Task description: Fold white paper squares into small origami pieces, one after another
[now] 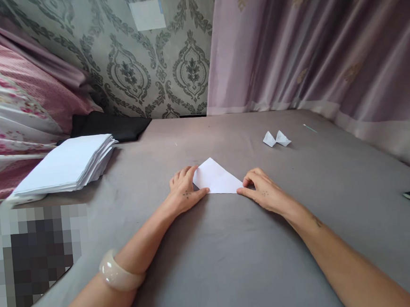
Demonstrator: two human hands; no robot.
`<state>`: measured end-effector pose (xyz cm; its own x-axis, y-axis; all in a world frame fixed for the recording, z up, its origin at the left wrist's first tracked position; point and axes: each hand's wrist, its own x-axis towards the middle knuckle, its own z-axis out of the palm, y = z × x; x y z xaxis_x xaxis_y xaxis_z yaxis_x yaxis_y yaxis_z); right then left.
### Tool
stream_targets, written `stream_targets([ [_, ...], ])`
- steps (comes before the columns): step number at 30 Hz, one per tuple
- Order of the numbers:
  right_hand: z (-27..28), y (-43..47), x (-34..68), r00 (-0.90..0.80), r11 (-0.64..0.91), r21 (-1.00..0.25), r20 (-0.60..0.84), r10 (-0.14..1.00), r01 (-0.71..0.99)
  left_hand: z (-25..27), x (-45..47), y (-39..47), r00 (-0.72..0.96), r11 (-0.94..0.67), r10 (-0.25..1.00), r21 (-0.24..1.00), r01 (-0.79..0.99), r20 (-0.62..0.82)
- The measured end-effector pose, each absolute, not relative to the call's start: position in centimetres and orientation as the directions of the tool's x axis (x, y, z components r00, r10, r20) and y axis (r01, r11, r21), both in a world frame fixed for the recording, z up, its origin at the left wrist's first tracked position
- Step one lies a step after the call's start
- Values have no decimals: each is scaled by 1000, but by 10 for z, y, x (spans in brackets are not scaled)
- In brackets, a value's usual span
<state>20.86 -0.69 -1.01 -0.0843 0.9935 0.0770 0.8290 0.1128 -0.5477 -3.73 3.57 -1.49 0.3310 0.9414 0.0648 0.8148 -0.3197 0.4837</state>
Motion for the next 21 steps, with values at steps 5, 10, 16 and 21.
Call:
stream_targets([
  [5,-7,-13,201,-140,232,-483,221,965,844,-15,-40,35,321,-338,939,487,806,120],
  [10,-5,-28,171,-362,450,-396,279,890,800,-20,-36,32,251,-293,956,512,807,151],
  [16,1,-37,156,-341,420,-343,268,901,840,-17,-33,21,185,-263,964,603,753,189],
  [21,-2,-30,162,-311,377,-338,234,921,862,-14,-46,14,339,-370,925,601,708,170],
])
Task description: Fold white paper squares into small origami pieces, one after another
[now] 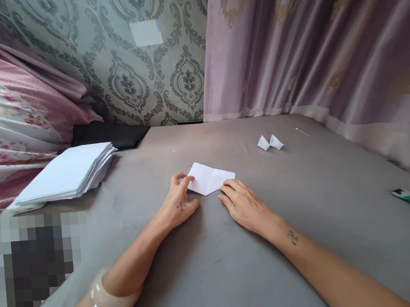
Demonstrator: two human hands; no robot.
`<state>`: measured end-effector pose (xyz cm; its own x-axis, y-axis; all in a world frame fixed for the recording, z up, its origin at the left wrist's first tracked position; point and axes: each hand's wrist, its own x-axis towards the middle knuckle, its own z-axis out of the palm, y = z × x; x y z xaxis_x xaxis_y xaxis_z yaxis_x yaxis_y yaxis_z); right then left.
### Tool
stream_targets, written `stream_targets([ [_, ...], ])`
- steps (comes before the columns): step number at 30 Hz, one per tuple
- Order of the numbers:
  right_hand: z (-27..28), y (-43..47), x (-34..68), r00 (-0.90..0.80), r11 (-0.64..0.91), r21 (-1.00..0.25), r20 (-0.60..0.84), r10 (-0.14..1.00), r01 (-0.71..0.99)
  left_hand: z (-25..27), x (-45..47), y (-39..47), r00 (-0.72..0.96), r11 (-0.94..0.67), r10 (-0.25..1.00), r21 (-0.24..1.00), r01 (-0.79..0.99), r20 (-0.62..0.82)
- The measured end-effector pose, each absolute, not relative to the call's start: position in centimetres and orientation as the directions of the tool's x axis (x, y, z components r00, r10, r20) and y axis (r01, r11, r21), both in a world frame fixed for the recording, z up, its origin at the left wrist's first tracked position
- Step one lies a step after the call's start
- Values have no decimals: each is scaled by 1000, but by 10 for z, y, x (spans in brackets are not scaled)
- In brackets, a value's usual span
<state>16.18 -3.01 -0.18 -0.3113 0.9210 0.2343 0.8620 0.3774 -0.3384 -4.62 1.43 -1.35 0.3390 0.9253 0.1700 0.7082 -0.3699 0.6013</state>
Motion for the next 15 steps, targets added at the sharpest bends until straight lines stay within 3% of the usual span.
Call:
stream_targets([
  [5,-3,-20,165,-262,326,-358,217,940,875,-14,-53,14,456,-547,837,440,712,303],
  [9,-3,-17,163,-244,311,-341,225,943,887,-10,-52,20,498,-593,778,184,784,384],
  [12,-3,-20,162,-275,332,-292,221,936,897,-7,-54,28,571,-619,714,-16,785,405],
  [15,-3,-23,161,-286,334,-274,203,937,902,-5,-55,31,690,-709,622,-107,697,371],
])
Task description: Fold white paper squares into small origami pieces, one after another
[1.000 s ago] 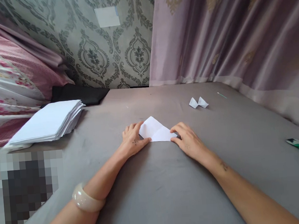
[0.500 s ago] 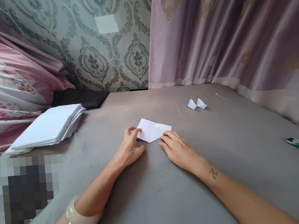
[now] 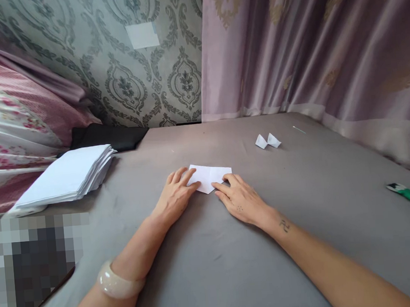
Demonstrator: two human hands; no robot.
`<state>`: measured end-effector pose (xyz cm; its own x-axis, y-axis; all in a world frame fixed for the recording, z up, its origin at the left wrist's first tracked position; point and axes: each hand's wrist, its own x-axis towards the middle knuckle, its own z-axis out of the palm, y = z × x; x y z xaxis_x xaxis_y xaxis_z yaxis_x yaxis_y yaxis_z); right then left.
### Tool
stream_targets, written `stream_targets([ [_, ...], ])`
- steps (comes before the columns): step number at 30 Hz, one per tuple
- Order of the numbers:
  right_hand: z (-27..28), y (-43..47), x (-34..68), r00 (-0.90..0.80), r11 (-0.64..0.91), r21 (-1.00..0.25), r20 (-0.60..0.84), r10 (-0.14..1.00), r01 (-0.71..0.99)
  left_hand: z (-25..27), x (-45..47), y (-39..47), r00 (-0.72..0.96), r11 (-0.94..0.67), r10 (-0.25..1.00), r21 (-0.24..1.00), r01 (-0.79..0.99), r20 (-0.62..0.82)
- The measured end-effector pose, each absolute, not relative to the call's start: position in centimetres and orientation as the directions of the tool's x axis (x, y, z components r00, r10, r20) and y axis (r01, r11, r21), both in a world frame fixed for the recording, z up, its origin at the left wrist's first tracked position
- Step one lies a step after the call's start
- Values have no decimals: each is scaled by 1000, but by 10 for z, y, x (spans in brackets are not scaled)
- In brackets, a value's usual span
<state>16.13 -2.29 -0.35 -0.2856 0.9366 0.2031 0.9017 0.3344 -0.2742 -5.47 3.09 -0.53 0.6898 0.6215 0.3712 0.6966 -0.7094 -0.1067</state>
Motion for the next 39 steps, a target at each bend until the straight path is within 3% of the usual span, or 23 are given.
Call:
stream_targets([
  [4,-6,-22,165,-300,353,-321,205,932,879,-1,-50,19,777,-801,538,-90,592,325],
  [9,-11,-17,172,-385,459,-358,262,885,813,4,-40,2,811,-848,526,79,524,258],
  [19,-4,-20,186,-543,599,-349,254,801,721,-13,-34,19,662,-712,692,424,560,286],
  [23,0,-21,195,-590,625,-390,222,777,676,-11,-30,20,589,-607,776,523,598,226],
  [31,0,-18,200,-591,609,-441,196,782,660,4,-22,19,404,-348,914,588,730,39],
  [39,0,-18,197,-568,586,-465,197,799,663,-5,-21,23,300,-272,952,599,753,54],
])
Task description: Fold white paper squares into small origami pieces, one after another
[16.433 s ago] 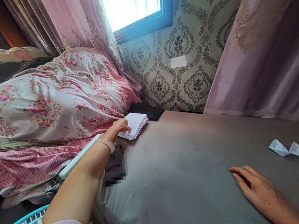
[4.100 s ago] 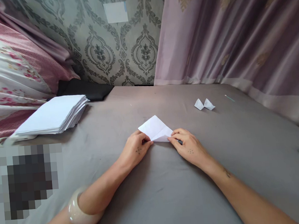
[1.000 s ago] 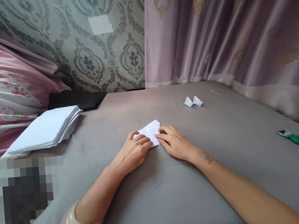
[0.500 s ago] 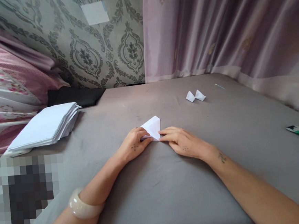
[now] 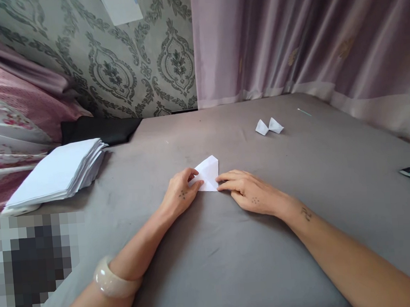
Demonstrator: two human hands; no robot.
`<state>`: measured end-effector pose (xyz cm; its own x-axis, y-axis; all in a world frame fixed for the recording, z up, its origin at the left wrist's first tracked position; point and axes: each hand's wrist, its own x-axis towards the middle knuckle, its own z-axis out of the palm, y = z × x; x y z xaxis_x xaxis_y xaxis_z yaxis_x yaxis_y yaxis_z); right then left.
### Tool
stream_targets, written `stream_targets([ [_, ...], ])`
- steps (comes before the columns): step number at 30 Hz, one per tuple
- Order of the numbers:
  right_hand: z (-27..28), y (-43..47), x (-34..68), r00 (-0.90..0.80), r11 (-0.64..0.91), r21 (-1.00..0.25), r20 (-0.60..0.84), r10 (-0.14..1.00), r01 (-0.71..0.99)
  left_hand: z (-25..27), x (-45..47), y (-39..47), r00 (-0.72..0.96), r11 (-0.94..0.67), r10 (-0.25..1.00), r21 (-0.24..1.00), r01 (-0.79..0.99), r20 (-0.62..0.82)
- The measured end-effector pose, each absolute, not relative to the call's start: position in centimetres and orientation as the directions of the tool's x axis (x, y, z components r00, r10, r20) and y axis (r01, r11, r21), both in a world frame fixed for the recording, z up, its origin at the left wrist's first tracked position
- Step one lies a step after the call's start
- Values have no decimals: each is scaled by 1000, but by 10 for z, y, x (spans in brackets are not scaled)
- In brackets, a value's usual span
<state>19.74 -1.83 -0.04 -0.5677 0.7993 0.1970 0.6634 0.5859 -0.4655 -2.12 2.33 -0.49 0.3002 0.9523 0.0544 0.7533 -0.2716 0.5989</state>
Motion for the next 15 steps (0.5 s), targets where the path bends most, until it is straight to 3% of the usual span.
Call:
stream_targets([
  [8,0,-20,196,-553,588,-464,226,802,662,-10,-23,25,325,-320,941,574,754,97],
  [15,-1,-24,193,-608,644,-343,220,763,684,-19,-25,28,426,-458,886,495,738,183],
])
